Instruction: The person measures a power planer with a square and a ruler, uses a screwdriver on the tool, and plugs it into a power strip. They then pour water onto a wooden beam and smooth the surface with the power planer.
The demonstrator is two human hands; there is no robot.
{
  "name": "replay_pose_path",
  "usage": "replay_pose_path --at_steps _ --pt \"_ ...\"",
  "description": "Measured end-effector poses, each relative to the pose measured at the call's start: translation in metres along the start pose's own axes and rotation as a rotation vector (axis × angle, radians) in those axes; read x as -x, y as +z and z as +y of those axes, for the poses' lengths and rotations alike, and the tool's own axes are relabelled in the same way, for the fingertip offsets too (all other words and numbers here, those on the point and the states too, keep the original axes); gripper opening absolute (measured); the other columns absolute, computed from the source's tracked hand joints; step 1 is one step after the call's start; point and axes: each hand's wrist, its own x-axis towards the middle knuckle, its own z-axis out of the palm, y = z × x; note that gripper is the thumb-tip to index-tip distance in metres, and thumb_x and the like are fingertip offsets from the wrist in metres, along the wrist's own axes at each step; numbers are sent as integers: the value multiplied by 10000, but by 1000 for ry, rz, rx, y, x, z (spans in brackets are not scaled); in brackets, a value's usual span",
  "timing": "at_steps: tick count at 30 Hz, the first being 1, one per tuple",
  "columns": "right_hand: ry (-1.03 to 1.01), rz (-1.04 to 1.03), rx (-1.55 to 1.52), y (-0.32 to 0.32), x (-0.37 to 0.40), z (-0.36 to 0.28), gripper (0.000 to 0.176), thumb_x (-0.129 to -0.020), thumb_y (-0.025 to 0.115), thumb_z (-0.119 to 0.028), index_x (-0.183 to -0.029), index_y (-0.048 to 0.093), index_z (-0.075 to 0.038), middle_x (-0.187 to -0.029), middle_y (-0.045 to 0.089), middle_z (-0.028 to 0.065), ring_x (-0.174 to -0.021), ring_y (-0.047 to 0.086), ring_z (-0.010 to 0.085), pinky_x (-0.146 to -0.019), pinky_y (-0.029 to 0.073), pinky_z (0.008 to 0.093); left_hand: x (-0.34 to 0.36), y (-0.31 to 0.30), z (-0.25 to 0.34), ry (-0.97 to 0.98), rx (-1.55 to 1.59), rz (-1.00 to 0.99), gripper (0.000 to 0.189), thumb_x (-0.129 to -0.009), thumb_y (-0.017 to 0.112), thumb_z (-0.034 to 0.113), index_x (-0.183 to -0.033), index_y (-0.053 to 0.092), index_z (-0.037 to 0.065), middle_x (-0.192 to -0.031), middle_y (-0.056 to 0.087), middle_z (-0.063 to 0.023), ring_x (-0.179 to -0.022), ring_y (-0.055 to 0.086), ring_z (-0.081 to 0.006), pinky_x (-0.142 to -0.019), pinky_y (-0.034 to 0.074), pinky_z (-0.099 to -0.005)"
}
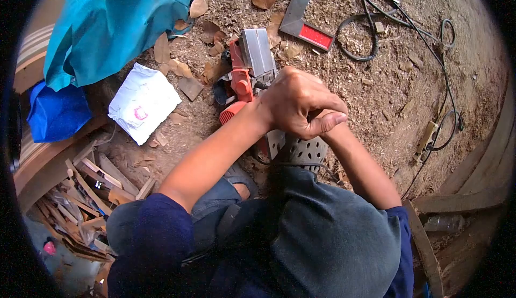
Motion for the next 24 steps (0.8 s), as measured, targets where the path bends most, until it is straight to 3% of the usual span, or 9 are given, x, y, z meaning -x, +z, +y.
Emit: replay_pose_path --at_steps 2,4,13,15,19,24 --pt "1 -5 -6 5 3 -1 412 -877 681 -329 -1186 620 -63 -1111 670 187 -965 672 384 -761 544 479 1 4 -3 -20 30 -4 113 -852 762 242 -868 806 139 -732 743 -79 -636 726 -228 -579 570 -327" --pt "7 -4 -13 7 4 -1 410 -878 681 -328 -1184 620 -63 -1107 671 186 -961 673 384 -758 544 479 1 6 -4 -56 88 117 106 -862 751 215 -881 811 130 -735 746 -80 -637 730 -226 -583 572 -321" --pt "41 22 -25 9 4 -7 403 -880 679 -325 -1179 618 -62 -1088 675 182 -941 676 384 -746 546 480 -1 9 -1 -156 75 163 96 -879 744 169 -858 810 103 -735 752 -86 -636 737 -218 -584 570 -314" --pt "39 29 -26 5 2 -6 401 -881 678 -324 -1178 618 -62 -1084 676 181 -936 676 384 -743 546 480 -2 8 0 -171 93 134 87 -881 739 191 -864 774 114 -730 738 -77 -631 724 -238 -589 570 -353" --pt "39 44 -20 -2 4 -5 397 -882 677 -322 -1176 617 -62 -1076 678 180 -928 678 384 -738 547 480 -2 10 -3 -78 63 135 93 -871 759 172 -915 807 105 -716 732 -73 -578 689 -214 -576 555 -315" --pt "80 61 10 -27 0 -2 393 -883 676 -320 -1173 616 -61 -1065 680 178 -917 680 384 -731 548 480 13 21 3 105 -127 77 254 -860 789 380 -984 782 158 -834 727 -12 -789 702 -206 -750 595 -363"
